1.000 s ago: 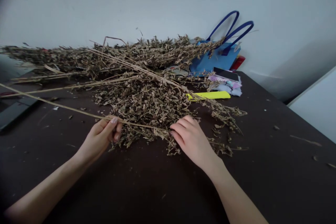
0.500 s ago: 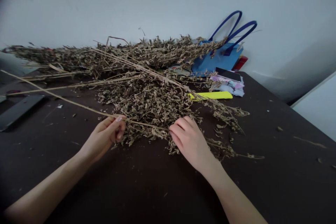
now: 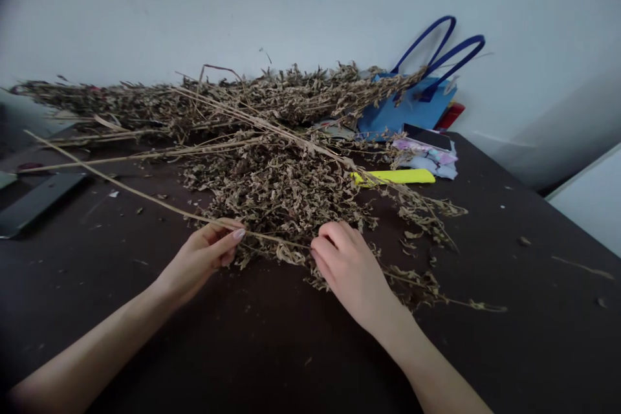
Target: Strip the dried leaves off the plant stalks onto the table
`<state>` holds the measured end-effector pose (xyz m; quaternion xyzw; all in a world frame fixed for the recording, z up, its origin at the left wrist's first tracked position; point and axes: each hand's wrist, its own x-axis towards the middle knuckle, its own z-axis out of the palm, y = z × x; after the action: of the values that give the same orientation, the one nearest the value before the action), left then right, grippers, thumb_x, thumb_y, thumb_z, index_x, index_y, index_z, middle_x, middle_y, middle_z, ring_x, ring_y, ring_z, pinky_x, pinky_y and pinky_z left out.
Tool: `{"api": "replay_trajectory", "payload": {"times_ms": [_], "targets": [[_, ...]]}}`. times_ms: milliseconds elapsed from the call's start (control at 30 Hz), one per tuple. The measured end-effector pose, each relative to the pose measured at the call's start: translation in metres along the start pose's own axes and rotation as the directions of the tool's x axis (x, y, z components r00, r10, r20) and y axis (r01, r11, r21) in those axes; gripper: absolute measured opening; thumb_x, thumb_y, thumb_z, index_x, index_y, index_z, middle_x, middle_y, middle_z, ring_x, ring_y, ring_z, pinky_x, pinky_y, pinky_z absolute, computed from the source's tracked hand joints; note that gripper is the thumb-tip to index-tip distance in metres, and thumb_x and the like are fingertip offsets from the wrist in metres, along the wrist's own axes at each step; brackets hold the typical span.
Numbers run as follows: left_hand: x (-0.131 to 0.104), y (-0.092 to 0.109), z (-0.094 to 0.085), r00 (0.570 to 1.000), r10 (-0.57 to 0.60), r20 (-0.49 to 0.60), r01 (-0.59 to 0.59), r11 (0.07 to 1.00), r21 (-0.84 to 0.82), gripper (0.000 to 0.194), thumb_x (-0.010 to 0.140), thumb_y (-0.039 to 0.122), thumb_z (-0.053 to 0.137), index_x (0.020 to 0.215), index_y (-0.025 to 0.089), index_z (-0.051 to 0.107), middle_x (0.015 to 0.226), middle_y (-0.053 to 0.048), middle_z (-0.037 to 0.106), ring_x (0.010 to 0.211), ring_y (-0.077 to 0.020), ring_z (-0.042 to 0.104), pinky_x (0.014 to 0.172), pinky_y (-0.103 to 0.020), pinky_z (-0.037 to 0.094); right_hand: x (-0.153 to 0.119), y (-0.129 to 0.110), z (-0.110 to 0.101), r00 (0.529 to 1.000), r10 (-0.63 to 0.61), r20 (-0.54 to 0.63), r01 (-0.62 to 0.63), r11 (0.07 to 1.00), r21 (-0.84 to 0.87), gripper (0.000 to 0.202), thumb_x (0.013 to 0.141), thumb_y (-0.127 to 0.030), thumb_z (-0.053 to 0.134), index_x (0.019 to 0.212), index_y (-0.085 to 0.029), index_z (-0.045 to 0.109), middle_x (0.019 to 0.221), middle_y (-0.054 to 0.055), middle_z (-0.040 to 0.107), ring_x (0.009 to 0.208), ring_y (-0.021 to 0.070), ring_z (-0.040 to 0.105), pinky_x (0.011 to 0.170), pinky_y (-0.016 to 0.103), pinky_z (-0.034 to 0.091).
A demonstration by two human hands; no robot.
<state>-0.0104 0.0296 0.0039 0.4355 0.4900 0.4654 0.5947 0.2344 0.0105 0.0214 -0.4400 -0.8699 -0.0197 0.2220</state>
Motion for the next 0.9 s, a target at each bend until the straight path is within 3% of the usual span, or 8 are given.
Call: {"api": "replay_trajectory", "payload": {"times_ms": [333,667,900], "targets": [[0.001,-0.002,-0.001,0.999,-0.015,0.030,0.017,0.997,-0.082,0.018,0.072,0.024,0.069,0.085,0.014,0.062,0.065,0.003,0.049,0.052,-0.0058,0.041,0.048,-0.019,0.033,-0.004,-0.002,0.011,1.000,-0.024,-0.006,0.024,0.999,-0.040,0.017,0.089,-0.015,0.043,0.091,-0.016,0.059,0.082,0.007,0.057,0.081,0.0187,0.050,0.071,0.033,0.042],[0.002,-0.004,-0.004,0.996,0.043,0.077,-0.044,0.999,0.017,0.017,0.073,0.022,0.068,0.086,0.014,0.062,0.067,0.001,0.053,0.055,-0.0079,0.046,0.048,-0.019,0.038,-0.004,-0.003,0.007,1.000,-0.007,-0.023,0.007,1.000,-0.007,0.024,0.090,-0.014,0.039,0.084,-0.016,0.062,0.077,0.006,0.058,0.076,0.0166,0.051,0.066,0.030,0.042],[0.001,0.000,-0.003,0.995,0.062,0.073,-0.067,0.996,0.058,0.015,0.072,0.022,0.069,0.082,0.013,0.063,0.068,0.001,0.054,0.055,-0.0076,0.047,0.048,-0.019,0.040,-0.005,-0.001,0.009,0.999,0.030,0.034,-0.033,0.996,0.088,0.022,0.090,-0.014,0.039,0.087,-0.016,0.061,0.077,0.005,0.057,0.075,0.0157,0.050,0.064,0.028,0.041]]}}
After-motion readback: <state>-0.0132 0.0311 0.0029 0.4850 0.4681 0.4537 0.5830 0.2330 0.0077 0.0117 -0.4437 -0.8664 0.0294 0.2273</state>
